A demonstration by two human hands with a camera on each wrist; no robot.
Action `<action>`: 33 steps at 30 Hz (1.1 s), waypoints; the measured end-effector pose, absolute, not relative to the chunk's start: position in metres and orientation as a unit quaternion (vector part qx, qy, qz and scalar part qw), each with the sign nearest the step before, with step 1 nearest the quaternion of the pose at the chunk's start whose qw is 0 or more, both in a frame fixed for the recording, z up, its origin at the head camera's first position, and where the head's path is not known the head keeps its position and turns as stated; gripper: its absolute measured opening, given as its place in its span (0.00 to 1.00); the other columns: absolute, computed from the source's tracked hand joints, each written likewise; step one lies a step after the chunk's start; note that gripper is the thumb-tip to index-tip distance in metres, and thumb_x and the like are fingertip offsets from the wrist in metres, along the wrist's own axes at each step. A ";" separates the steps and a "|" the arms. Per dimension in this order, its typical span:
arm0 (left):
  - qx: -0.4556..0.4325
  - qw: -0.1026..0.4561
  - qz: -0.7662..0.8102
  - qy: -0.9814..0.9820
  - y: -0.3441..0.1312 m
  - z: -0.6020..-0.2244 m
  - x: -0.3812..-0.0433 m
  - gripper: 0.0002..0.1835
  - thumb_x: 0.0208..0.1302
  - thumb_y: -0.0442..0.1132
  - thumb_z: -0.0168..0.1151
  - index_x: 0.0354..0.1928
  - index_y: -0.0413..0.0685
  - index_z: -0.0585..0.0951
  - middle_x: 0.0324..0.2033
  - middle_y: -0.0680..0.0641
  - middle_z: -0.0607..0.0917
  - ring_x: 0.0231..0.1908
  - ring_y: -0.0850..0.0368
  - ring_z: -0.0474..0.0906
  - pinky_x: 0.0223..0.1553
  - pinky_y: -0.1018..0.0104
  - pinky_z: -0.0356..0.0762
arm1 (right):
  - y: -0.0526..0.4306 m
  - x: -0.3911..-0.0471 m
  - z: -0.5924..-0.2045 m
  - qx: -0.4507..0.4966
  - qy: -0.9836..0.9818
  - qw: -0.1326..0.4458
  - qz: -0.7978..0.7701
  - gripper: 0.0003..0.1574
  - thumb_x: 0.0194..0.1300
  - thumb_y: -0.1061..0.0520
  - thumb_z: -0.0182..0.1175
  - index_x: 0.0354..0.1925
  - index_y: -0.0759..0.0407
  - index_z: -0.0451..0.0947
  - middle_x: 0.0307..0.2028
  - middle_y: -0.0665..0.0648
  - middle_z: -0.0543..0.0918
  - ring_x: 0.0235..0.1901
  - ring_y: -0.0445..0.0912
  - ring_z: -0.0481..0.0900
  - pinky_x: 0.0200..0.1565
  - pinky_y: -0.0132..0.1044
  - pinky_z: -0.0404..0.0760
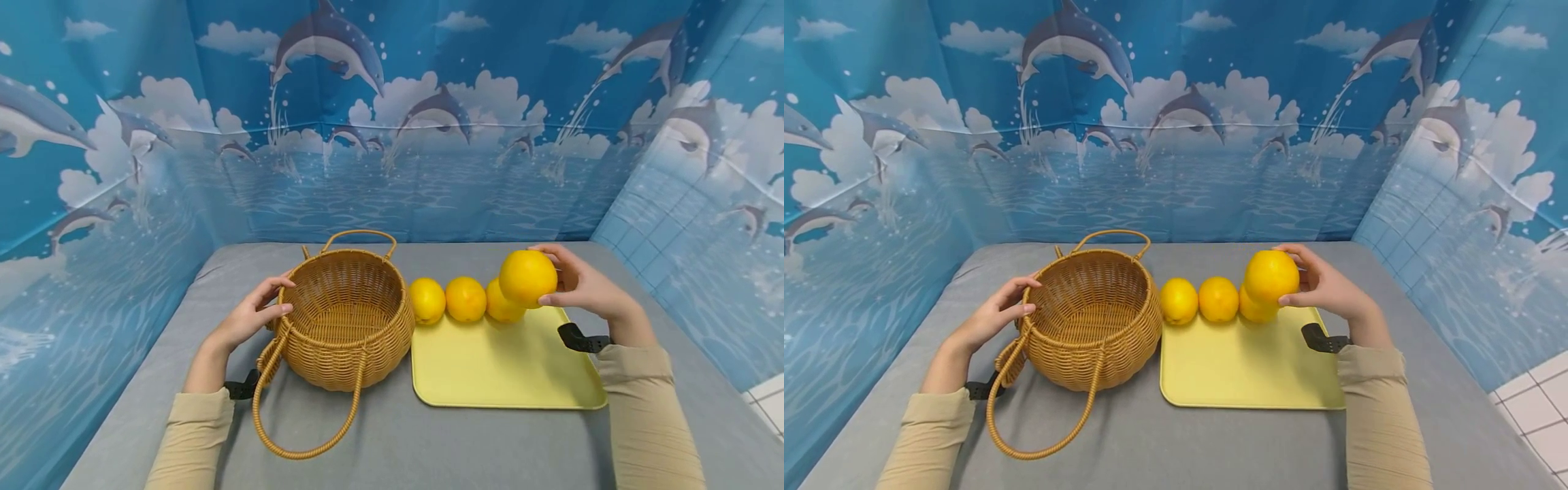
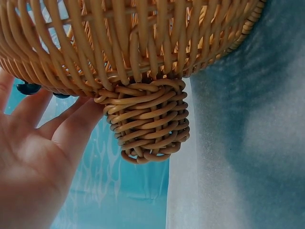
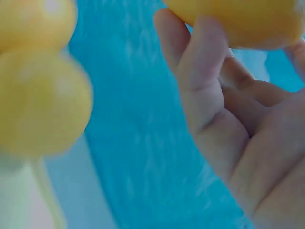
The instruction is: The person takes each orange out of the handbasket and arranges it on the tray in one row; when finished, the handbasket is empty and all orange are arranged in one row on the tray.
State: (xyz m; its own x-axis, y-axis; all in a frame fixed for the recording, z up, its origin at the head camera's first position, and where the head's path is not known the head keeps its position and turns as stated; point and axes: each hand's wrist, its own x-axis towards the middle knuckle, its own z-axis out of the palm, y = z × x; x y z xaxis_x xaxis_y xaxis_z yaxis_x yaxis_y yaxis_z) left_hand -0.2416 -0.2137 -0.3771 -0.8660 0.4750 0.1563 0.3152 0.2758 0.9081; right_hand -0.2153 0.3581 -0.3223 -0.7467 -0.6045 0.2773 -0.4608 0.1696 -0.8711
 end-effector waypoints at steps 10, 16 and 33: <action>0.249 0.074 0.548 0.795 -0.213 -0.377 -0.242 0.23 0.69 0.40 0.53 0.62 0.40 0.63 0.72 0.44 0.49 0.70 0.38 0.38 0.60 0.33 0.46 | 0.406 -0.198 -0.373 -0.242 0.776 0.003 -0.582 0.43 0.61 0.77 0.50 0.70 0.56 0.51 0.55 0.46 0.70 0.45 0.40 0.76 0.42 0.30 0.76; 0.248 0.074 0.551 0.793 -0.214 -0.376 -0.242 0.24 0.69 0.40 0.54 0.62 0.40 0.63 0.72 0.44 0.49 0.70 0.38 0.39 0.60 0.33 0.47 | 0.421 -0.197 -0.393 -0.174 0.822 -0.012 -0.542 0.43 0.64 0.72 0.53 0.71 0.50 0.49 0.55 0.41 0.65 0.46 0.34 0.73 0.41 0.27 0.75; 0.247 0.078 0.543 0.799 -0.214 -0.374 -0.241 0.23 0.69 0.41 0.53 0.62 0.41 0.62 0.72 0.43 0.48 0.70 0.38 0.40 0.51 0.43 0.62 | 0.423 -0.204 -0.413 -0.082 0.869 0.013 -0.487 0.45 0.67 0.58 0.56 0.73 0.49 0.43 0.62 0.64 0.56 0.45 0.32 0.69 0.39 0.38 0.78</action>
